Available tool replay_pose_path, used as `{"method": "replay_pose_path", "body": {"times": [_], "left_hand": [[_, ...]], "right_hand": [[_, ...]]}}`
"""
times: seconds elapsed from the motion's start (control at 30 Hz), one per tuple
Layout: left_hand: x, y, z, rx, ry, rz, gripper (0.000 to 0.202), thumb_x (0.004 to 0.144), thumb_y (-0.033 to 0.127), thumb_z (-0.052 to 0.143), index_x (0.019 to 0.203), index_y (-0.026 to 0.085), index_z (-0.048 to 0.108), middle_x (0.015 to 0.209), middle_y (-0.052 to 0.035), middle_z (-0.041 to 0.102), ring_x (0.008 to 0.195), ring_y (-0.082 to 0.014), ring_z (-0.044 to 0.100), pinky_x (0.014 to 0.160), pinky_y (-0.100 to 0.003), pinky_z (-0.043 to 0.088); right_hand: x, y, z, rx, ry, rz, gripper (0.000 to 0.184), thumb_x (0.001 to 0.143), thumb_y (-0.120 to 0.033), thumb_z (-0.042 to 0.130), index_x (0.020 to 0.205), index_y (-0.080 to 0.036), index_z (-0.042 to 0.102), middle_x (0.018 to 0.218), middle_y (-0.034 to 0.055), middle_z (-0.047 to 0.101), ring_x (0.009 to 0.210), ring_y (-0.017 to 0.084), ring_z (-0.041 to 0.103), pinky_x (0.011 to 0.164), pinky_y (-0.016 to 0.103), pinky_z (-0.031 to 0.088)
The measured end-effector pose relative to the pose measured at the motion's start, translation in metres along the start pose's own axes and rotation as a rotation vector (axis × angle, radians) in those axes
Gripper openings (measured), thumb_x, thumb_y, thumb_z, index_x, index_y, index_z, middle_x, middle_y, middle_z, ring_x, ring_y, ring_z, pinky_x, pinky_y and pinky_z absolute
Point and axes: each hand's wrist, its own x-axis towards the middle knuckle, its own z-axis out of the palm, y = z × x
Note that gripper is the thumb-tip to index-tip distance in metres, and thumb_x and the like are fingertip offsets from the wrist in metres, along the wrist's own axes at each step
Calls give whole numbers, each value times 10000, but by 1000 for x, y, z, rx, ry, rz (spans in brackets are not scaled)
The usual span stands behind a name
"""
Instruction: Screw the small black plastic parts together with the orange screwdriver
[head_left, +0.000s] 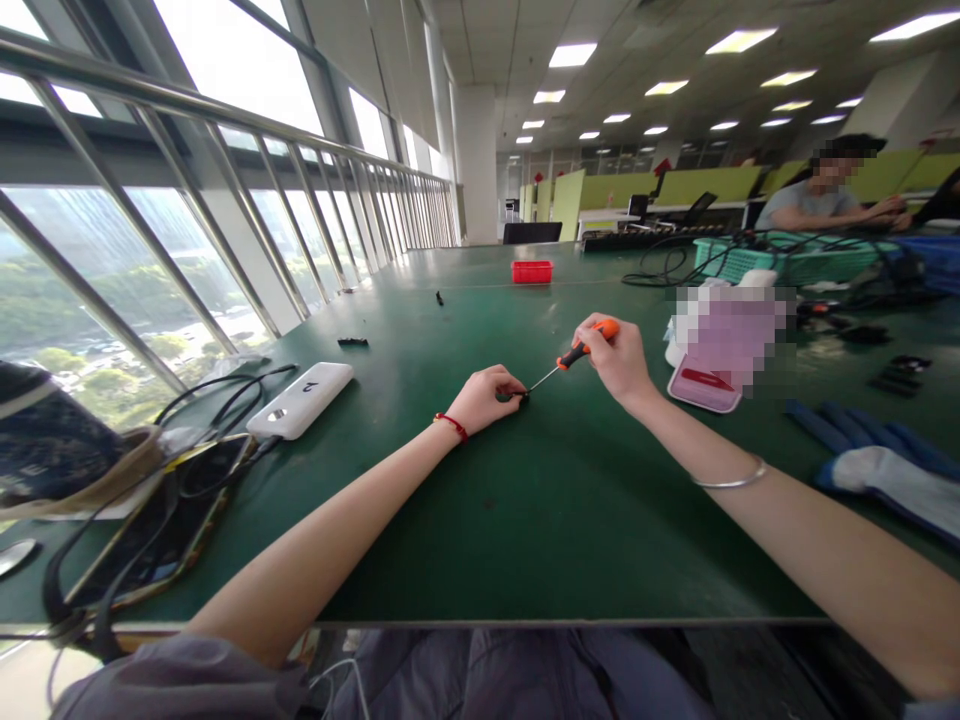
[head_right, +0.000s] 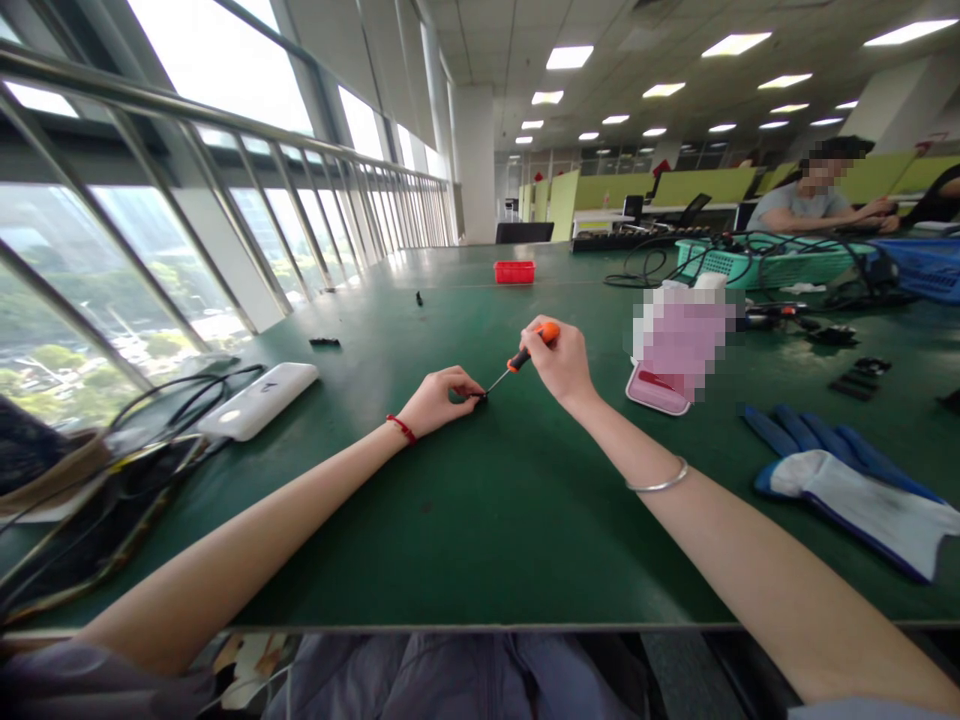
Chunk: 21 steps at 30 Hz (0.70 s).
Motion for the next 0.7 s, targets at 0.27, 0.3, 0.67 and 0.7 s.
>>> {"method": "replay_pose_path", "body": {"times": [0.27, 0.3, 0.67, 0.7], "left_hand": [[0, 0, 0, 6, 5, -6, 156, 724, 178, 585, 825, 160, 702, 797, -23, 607, 692, -110, 579, 688, -231, 498], [0, 0, 0, 4, 5, -6, 157, 724, 178, 586, 826, 158, 702, 795, -24, 607, 690, -110, 578, 687, -231, 497], [0, -1, 0, 5, 2, -2, 155, 721, 169, 582, 818, 159, 702, 788, -16, 600, 691, -101, 569, 688, -222, 489], [0, -1, 0, 5, 1, -2, 154, 721, 170, 581, 818, 160, 701, 788, -16, 600, 691, -101, 569, 686, -222, 489]], "right_hand": [[-1, -1, 1, 27, -26, 11, 200, 728, -291, 499, 554, -194, 521, 536, -1, 512, 514, 119, 461, 478, 247, 341], [-1, -2, 1, 22, -29, 9, 199, 729, -287, 499, 554, -194, 520, 534, -2, 511, 509, 116, 454, 479, 247, 340], [0, -2, 1, 32, -20, -7, 206, 724, -287, 508, 543, -189, 518, 524, -4, 501, 522, 117, 460, 489, 244, 328], [0, -2, 1, 37, -17, -9, 207, 724, -287, 510, 542, -190, 517, 522, -5, 497, 523, 118, 461, 491, 246, 329]]}}
